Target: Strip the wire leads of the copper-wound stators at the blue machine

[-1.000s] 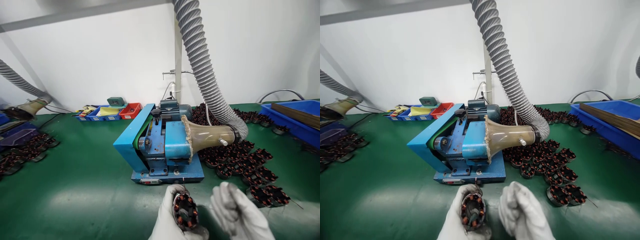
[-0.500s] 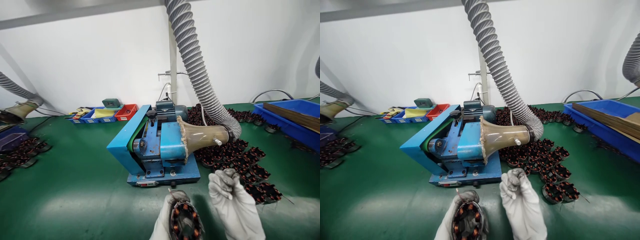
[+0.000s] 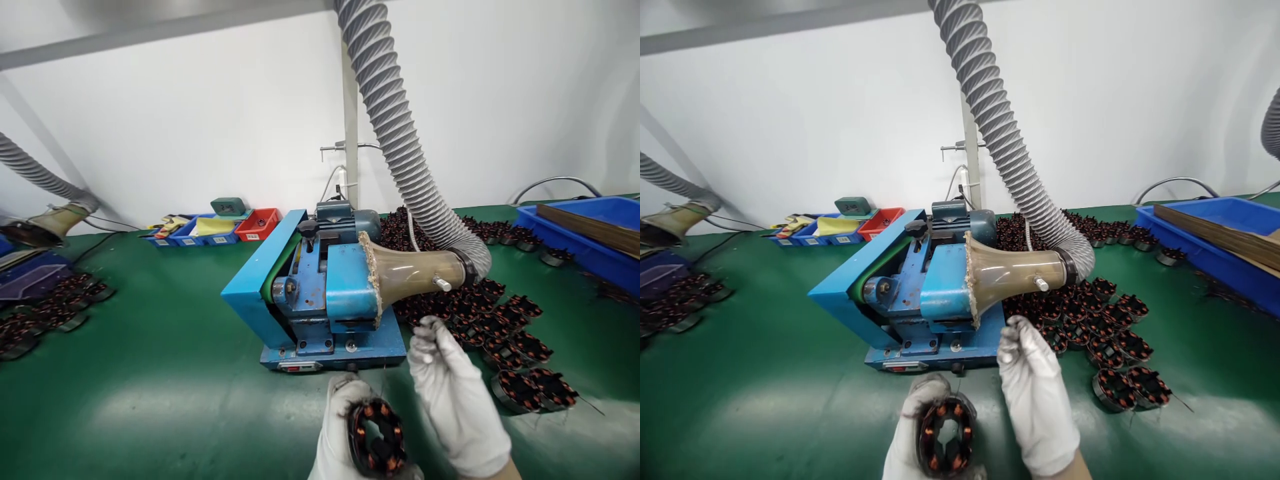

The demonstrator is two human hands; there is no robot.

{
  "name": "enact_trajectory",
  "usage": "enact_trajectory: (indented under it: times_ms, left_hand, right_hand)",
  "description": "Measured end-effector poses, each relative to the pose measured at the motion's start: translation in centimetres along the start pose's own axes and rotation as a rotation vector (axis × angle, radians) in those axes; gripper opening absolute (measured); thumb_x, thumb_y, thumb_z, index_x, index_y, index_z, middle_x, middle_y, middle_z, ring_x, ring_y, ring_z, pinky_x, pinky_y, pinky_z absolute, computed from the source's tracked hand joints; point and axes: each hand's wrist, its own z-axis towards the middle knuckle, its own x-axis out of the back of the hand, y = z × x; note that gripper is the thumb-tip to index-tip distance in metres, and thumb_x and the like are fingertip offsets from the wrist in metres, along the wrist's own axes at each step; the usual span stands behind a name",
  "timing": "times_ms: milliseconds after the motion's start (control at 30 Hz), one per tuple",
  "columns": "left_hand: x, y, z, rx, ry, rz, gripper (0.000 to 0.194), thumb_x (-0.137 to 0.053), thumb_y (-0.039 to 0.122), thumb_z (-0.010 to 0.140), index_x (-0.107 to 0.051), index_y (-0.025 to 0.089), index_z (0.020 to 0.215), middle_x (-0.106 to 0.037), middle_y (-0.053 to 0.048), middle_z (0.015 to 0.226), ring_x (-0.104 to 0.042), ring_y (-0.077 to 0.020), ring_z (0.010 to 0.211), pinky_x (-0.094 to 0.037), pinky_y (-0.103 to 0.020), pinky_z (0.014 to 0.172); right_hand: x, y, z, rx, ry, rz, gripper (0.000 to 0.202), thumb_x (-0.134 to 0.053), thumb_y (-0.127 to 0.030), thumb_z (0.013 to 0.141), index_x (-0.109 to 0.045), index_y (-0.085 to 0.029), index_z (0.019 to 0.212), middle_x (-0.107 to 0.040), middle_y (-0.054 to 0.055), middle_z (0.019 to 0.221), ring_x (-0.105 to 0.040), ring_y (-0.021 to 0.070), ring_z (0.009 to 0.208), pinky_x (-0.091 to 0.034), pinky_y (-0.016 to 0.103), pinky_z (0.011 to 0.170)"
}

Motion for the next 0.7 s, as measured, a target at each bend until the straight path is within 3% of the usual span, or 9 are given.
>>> enact_trajectory:
  times_ms: [100,200,267,467,700]
  left_hand:
    - [-1.0,-1.2,0.9,0.042,0.047,-0.07,0.064,-0.073,0.003,0.037,-0.062,0.024,0.096,-0.061,-0.004,0.104,-0.06,-0.0245,0.095,-0.049,-0.034,0.086]
    - [-2.0,-1.8,2.2,0.154,0.111,-0.206,0.041,-0.067,0.014,0.056,-0.061,0.023,0.095,-0.066,-0.006,0.102,-0.063,-0.0243,0.094,-0.05,-0.036,0.085]
    - [-2.3,-1.9,3.2,0.185,0.144,-0.179,0.033,-0.063,0.016,0.062,-0.061,0.022,0.094,-0.069,-0.007,0.097,-0.065,-0.0235,0.09,-0.052,-0.035,0.082]
    - [-2.2,-1.7,5.4,0.114,0.164,-0.078,0.028,-0.06,0.011,0.062,-0.061,0.02,0.089,-0.07,-0.006,0.092,-0.065,-0.0198,0.086,-0.051,-0.031,0.082]
    - [-2.9,-1.9,5.8,0.078,0.04,-0.077,0.03,-0.058,0.011,0.067,-0.055,0.019,0.095,-0.068,-0.009,0.097,-0.064,-0.0198,0.088,-0.05,-0.035,0.085]
  right_hand:
    - [1.0,2.1,-0.8,0.108,-0.099,-0.387,0.026,-0.081,-0.03,0.055,-0.073,-0.02,0.078,-0.073,0.006,0.079,-0.068,0.0194,0.072,-0.057,0.027,0.068]
    - [1.2,4.4,-1.2,0.199,-0.184,-0.784,0.045,-0.082,-0.027,0.044,-0.072,-0.019,0.088,-0.073,0.01,0.092,-0.067,0.0299,0.086,-0.056,0.039,0.078]
    - [0.7,5.3,-0.7,0.211,-0.163,-0.922,0.045,-0.079,-0.029,0.05,-0.07,-0.018,0.093,-0.072,0.012,0.097,-0.067,0.0305,0.089,-0.054,0.041,0.081]
    - [-1.1,5.2,1.1,0.269,-0.235,-0.981,0.024,-0.068,-0.034,0.069,-0.069,-0.019,0.087,-0.073,0.01,0.09,-0.068,0.0263,0.083,-0.054,0.038,0.079]
    - [-1.4,4.4,1.0,0.244,-0.225,-0.96,0.025,-0.066,-0.037,0.071,-0.07,-0.017,0.086,-0.073,0.011,0.088,-0.068,0.0267,0.082,-0.054,0.039,0.077]
